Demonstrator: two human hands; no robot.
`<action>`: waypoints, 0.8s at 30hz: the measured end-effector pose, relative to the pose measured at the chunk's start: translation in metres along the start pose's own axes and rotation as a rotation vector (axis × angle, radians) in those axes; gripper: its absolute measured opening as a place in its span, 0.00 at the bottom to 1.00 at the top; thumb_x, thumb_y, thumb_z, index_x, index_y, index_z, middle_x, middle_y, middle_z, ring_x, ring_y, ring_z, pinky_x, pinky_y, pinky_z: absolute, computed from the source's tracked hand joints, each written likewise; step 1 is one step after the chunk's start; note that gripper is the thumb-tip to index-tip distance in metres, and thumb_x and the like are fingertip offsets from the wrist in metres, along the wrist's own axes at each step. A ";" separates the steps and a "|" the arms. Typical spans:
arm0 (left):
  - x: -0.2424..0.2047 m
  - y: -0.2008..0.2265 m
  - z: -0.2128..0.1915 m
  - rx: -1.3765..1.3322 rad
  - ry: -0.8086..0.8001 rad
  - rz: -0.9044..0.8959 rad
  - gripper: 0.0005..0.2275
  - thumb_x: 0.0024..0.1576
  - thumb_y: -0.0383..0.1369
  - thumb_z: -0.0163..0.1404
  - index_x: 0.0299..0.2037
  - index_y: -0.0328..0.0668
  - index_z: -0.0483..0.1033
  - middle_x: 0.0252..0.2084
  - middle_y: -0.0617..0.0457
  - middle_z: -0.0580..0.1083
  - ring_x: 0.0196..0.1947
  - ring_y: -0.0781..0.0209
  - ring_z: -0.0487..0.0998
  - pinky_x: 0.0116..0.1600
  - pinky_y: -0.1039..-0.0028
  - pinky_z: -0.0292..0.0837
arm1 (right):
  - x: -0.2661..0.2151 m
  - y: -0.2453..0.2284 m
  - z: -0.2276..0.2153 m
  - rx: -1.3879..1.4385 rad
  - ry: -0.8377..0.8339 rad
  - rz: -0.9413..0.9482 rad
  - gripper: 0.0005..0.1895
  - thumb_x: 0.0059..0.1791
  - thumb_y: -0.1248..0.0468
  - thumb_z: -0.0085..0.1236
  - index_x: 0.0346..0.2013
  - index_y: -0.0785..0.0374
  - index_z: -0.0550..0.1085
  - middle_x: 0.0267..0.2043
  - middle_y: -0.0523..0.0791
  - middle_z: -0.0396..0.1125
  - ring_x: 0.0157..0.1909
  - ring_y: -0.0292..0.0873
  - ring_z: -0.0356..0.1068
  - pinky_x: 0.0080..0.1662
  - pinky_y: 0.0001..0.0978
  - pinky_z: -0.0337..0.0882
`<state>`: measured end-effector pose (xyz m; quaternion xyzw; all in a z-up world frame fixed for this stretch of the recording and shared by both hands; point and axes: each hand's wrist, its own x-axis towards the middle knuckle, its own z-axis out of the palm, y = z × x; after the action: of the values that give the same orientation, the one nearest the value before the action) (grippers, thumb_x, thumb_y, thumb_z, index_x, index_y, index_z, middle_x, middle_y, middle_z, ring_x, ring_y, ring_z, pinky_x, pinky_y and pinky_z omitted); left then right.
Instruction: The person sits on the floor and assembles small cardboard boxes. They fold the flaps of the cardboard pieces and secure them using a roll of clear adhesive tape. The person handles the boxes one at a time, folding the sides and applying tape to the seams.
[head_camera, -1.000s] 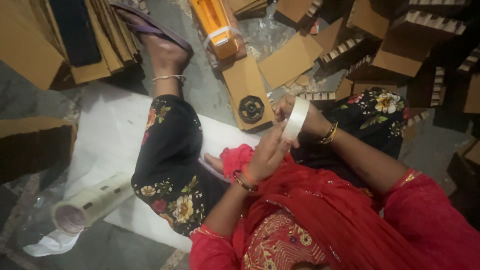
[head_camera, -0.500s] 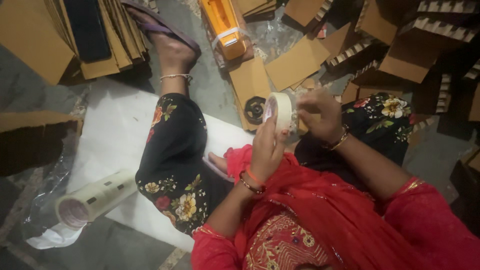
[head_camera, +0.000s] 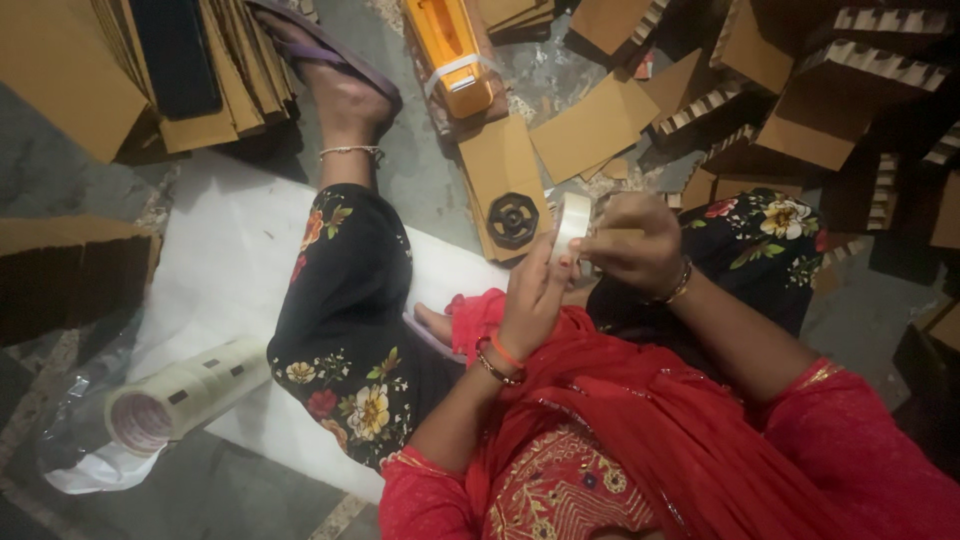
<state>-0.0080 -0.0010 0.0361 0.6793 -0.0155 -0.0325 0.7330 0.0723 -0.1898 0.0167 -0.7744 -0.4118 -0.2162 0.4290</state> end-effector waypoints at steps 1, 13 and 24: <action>0.000 -0.002 0.000 0.014 -0.007 -0.032 0.18 0.70 0.39 0.41 0.62 0.31 0.69 0.33 0.53 0.73 0.31 0.68 0.73 0.38 0.78 0.70 | -0.001 0.003 0.002 -0.001 -0.018 0.078 0.11 0.43 0.57 0.68 0.39 0.54 0.83 0.47 0.43 0.67 0.49 0.46 0.68 0.55 0.40 0.71; -0.008 -0.015 0.002 -0.148 -0.097 -0.003 0.25 0.72 0.44 0.38 0.71 0.31 0.59 0.55 0.47 0.70 0.53 0.63 0.72 0.59 0.73 0.69 | -0.033 0.015 0.030 0.536 0.162 0.473 0.31 0.48 0.44 0.67 0.55 0.58 0.68 0.55 0.44 0.63 0.57 0.41 0.69 0.58 0.36 0.74; -0.002 0.029 -0.040 0.714 0.075 -0.246 0.11 0.59 0.44 0.58 0.40 0.47 0.82 0.41 0.55 0.81 0.43 0.59 0.85 0.50 0.68 0.79 | -0.031 0.014 0.002 0.332 -0.116 0.491 0.24 0.54 0.48 0.59 0.51 0.67 0.75 0.49 0.51 0.74 0.51 0.44 0.76 0.53 0.36 0.74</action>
<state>-0.0061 0.0414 0.0619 0.8895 0.0824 -0.0879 0.4408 0.0661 -0.2060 -0.0128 -0.7810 -0.2656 0.0089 0.5652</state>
